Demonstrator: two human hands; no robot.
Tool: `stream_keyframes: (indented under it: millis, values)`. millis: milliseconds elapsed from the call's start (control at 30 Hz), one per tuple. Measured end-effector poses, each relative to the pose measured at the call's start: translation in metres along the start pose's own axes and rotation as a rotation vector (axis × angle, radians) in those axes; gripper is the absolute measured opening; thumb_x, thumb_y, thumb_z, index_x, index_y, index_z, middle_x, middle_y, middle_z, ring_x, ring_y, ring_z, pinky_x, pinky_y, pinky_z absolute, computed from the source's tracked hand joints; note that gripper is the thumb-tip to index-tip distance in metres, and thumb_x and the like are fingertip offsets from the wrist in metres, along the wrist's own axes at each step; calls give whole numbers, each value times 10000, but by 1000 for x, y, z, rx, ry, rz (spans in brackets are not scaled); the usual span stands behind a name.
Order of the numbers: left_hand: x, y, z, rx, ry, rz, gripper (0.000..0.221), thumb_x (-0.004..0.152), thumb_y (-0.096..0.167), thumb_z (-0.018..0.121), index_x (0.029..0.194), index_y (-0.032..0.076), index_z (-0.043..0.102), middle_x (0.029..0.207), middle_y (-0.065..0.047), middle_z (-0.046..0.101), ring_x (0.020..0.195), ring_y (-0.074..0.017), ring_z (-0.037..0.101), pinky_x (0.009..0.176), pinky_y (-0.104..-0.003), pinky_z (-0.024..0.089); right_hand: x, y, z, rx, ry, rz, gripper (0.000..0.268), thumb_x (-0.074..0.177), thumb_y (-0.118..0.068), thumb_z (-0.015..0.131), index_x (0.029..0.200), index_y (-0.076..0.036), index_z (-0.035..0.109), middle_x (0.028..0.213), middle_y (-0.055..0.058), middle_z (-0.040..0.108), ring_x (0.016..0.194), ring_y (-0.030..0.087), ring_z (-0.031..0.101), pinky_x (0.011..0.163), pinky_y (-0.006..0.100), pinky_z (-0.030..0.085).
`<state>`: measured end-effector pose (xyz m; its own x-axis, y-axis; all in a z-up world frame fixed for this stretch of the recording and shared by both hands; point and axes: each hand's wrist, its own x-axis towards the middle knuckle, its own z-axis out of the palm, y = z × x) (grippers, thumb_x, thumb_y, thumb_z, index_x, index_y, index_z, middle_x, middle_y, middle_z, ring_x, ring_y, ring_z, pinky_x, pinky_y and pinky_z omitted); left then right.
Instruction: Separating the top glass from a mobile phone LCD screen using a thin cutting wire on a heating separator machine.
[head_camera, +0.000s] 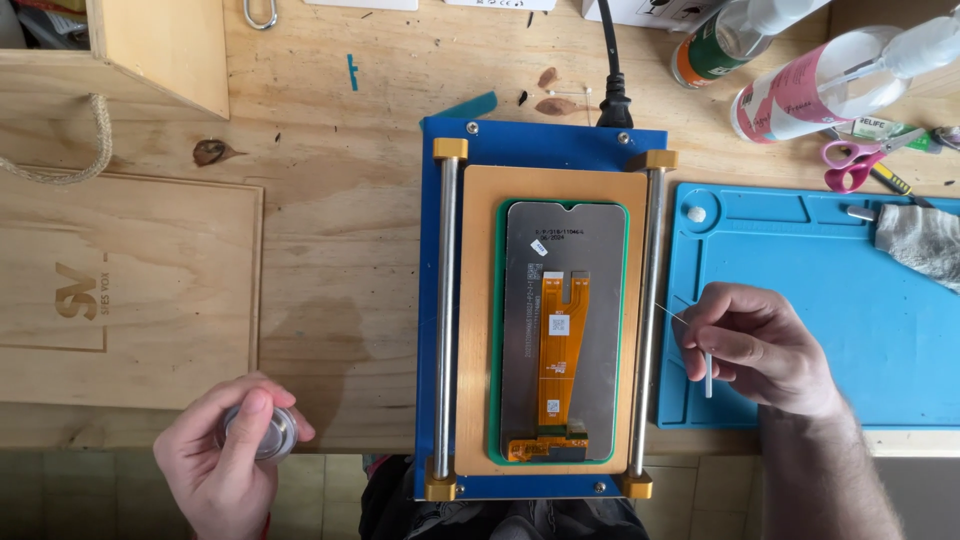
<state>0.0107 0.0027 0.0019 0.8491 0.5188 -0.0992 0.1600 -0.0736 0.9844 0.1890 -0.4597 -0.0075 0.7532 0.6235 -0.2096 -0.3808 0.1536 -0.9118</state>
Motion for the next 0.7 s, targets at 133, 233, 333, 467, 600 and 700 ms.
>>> stream_keyframes:
  millis: [133,233,333,467,600,700]
  values:
    - [6,-2,10,-8,-29,14,252,1069,114,605,886,-32,699,760,-140,657,467,-238,668,510,-266,461,-12,6,-5,20,40,15,124,1034,-65,644,946,-2,705,675,156,720,551,152,600,410,213,357]
    - [11,-1,19,2,-82,53,267,1070,130,602,870,-12,706,710,-114,662,478,-216,678,513,-256,468,-22,9,-6,70,34,8,122,1036,-62,643,921,-30,669,672,162,703,537,151,532,404,212,344]
    - [14,0,27,-47,-119,35,263,1067,133,612,881,-24,714,760,-144,679,476,-228,690,498,-258,482,-36,13,-9,70,29,-8,145,1061,-90,642,952,-13,699,703,139,733,554,130,549,395,199,375]
    - [22,7,39,-42,-209,58,285,1071,161,614,880,-19,724,759,-135,705,477,-217,702,470,-245,504,-56,21,-12,66,83,5,159,1050,-101,646,921,-20,692,658,144,703,522,133,518,367,202,355]
    - [30,15,54,-40,-271,86,287,1063,151,620,861,-24,723,758,-132,707,465,-212,703,457,-249,523,-77,28,-15,75,111,12,167,1051,-112,642,920,-24,695,651,146,700,499,135,482,371,217,344]
    - [36,22,65,-36,-306,84,292,1055,167,625,850,-18,721,719,-112,696,466,-205,702,440,-240,505,-88,28,-15,120,123,21,178,1050,-111,649,898,-24,677,655,157,691,536,164,492,366,237,344]
